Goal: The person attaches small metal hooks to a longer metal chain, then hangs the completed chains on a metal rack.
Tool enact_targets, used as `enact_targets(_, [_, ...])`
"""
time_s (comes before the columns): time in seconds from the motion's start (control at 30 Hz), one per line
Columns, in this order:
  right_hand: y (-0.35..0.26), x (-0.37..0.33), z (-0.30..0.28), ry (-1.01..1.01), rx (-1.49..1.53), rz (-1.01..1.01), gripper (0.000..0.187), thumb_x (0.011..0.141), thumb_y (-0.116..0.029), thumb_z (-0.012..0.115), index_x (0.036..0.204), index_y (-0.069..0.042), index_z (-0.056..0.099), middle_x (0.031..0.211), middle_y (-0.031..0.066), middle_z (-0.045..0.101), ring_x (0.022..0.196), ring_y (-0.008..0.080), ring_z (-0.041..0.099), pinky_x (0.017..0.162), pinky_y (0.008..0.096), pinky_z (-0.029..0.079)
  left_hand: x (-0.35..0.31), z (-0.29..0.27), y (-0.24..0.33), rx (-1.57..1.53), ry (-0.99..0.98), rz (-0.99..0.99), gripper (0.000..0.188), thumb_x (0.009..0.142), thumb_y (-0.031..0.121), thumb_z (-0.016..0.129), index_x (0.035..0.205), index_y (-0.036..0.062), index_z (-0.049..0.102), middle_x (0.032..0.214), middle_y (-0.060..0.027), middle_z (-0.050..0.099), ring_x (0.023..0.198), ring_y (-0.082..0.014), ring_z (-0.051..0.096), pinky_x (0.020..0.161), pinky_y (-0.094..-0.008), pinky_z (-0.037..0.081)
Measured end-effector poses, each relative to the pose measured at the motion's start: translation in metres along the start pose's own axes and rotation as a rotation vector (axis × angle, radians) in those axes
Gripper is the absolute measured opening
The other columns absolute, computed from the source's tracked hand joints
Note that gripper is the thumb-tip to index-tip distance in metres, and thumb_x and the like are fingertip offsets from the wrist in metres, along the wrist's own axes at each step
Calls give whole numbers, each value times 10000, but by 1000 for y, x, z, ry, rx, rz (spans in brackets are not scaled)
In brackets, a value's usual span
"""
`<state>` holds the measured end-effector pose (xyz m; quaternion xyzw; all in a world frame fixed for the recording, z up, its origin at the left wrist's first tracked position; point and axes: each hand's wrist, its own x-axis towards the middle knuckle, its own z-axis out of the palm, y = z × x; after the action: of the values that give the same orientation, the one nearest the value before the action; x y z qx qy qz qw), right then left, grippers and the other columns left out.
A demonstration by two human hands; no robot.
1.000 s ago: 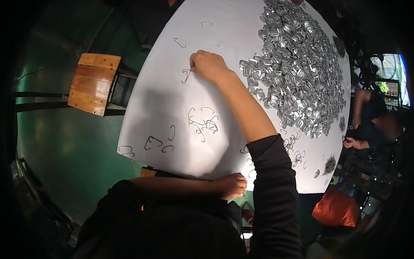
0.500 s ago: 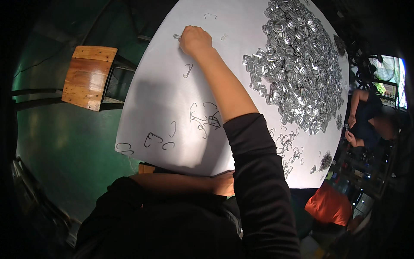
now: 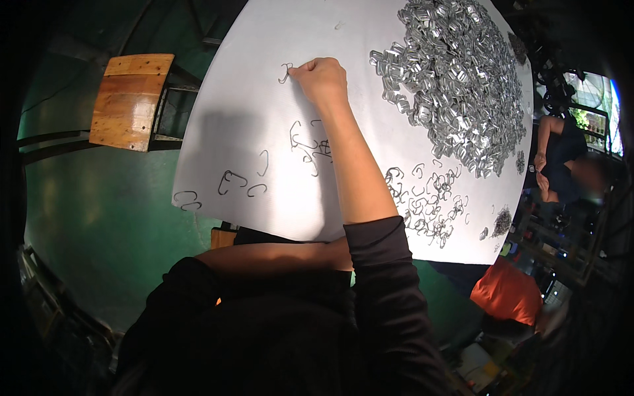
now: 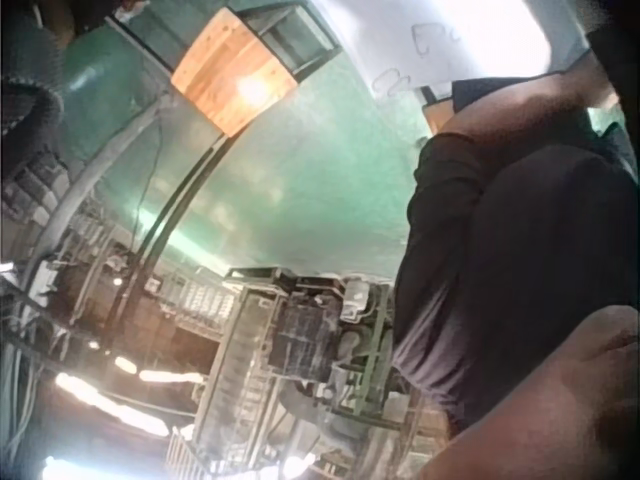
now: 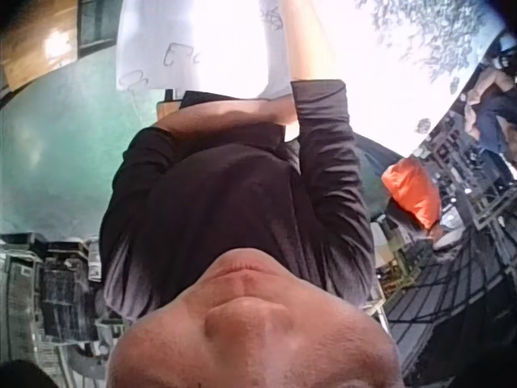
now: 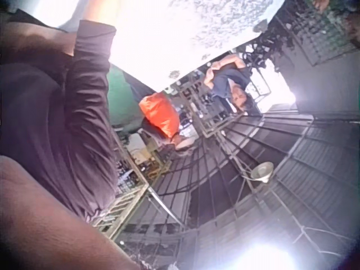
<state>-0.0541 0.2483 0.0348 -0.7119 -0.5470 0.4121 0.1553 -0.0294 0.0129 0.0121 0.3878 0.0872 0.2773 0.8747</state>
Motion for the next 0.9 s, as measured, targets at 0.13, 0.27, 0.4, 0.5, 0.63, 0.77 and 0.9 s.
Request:
enact_targets(0.13, [-15, -6, 28, 143, -434, -54, 157, 787, -199, 660, 846, -55, 679, 834, 99, 670, 785, 245, 641, 702, 348, 505, -3, -8, -46, 341, -63, 244, 482, 799, 137, 634, 1250, 56, 485, 1283, -144, 475, 1221, -314, 407, 1029, -418, 306])
enact_targets(0.27, [-29, -11, 27, 46, -702, -115, 173, 836, -189, 601, 920, -54, 669, 879, 95, 664, 798, 232, 626, 682, 344, 493, 1, -10, -43, 573, -113, 132, 539, 753, 133, 644, 1260, 57, 481, 1321, -150, 442, 1228, -338, 397, 1045, -440, 290])
enact_targets(0.4, [9, 5, -3, -188, 91, -152, 153, 869, -152, 562, 907, -20, 631, 710, 6, 565, 611, 112, 491, 527, 263, 397, 11, -9, -63, 775, 77, 531, 488, 739, 88, 572, 1222, 68, 508, 1257, -131, 500, 1197, -293, 430, 1019, -439, 316])
enact_targets(0.5, [47, -15, -58, -569, 1054, -210, 119, 892, -101, 521, 925, 12, 542, 854, 56, 457, 679, 108, 404, 503, 201, 304, 17, -4, -71, 898, 90, 527, 364, 757, 60, 526, 1119, 68, 562, 1122, -105, 571, 1142, -265, 468, 970, -391, 363])
enact_targets(0.63, [80, -41, -84, -659, 1501, -276, 193, 873, -116, 531, 999, 29, 544, 977, 114, 454, 782, 153, 404, 542, 213, 343, 14, -9, -57, 1130, -25, 371, 270, 741, 48, 596, 1009, 64, 627, 1082, -72, 585, 1079, -266, 498, 945, -356, 400])
enact_targets(0.77, [95, -44, -96, -451, 1202, -150, 182, 869, -125, 561, 999, 0, 582, 803, 31, 489, 619, 84, 376, 469, 196, 278, 10, -7, -54, 997, -36, 346, 244, 736, 106, 658, 980, 121, 661, 1052, -56, 612, 1089, -284, 507, 955, -377, 420])
enact_targets(0.9, [69, -57, -62, -172, 408, -87, 132, 839, -169, 640, 829, -37, 649, 609, -53, 514, 490, 41, 362, 451, 193, 268, 6, -7, -46, 1016, 32, 388, 173, 748, 128, 662, 917, 91, 671, 1047, -56, 600, 1062, -266, 508, 935, -376, 419])
